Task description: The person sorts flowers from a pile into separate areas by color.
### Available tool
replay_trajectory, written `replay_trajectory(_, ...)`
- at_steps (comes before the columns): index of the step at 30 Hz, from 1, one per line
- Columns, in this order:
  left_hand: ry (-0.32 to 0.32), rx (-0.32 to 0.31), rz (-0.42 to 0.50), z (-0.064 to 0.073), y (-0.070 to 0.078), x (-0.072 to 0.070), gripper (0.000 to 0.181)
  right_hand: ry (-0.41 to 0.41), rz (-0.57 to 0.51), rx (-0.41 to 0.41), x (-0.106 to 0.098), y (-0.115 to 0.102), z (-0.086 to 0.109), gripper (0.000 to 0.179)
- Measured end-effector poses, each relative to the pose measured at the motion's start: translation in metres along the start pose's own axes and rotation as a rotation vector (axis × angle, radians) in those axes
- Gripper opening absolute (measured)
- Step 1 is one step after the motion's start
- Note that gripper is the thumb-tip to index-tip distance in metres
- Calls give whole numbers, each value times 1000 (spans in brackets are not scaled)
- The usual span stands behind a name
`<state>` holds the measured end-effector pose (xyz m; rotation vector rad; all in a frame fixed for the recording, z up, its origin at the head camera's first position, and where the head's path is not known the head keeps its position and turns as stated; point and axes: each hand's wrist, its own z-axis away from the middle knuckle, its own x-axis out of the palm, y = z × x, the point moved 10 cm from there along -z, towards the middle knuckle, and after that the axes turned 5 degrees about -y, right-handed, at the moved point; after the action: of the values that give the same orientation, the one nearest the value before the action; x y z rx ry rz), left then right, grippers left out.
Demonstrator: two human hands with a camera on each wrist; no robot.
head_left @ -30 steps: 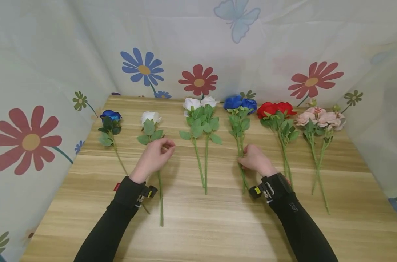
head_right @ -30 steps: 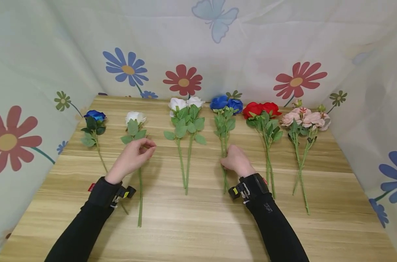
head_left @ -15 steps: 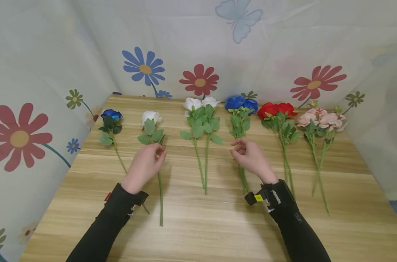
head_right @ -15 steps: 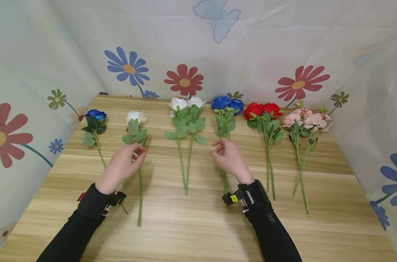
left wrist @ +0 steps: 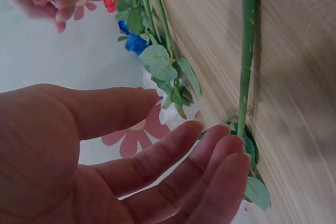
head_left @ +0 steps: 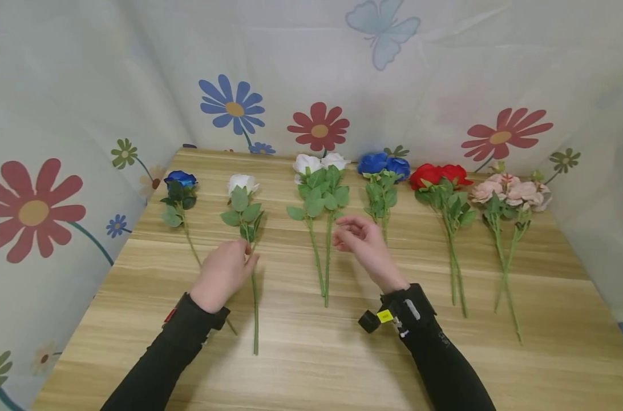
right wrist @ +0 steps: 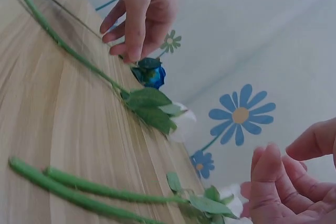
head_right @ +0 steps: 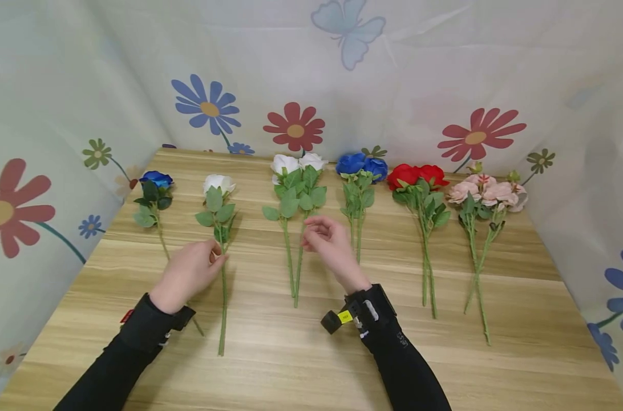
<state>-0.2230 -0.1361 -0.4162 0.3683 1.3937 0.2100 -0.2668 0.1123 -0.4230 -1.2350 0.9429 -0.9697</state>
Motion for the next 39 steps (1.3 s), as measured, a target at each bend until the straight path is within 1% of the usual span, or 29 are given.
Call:
replay_trajectory(3,-17,-26,-9,0,-3,3,29,10,-68,-9,8,1,-4,25)
replay_trajectory(6,-24,-38,-4,-2,-5,7,28,37,-126,-18,13,3,-6,25)
replay_trajectory(9,-17,-51,2,-4,-7,8,27,64,-148,-25,17,4,-8,26)
replay_trajectory(12,-4,-67,-5,-6,-7,8,27,71,-145,-22,21,6,-8,25)
replay_trajectory(16,8,-90,-29,-7,-8,9,35,57,-139,-22,26,7,-9,25)
replay_trajectory(21,-18,-116,-61,-9,-10,14,42,48,-151,-28,30,8,-9,27)
replay_trajectory(24,-38,-128,-79,-9,-10,16,42,44,-152,-34,31,7,-9,23)
replay_trajectory(29,-46,-130,-104,-10,-11,19,44,38,-146,-38,33,6,-10,17)
replay_trajectory(36,-95,-148,-63,-12,-14,29,49,38,-142,-38,34,7,-11,17)
replay_trajectory(39,-116,-146,-49,-12,-14,32,52,38,-146,-35,34,8,-11,17)
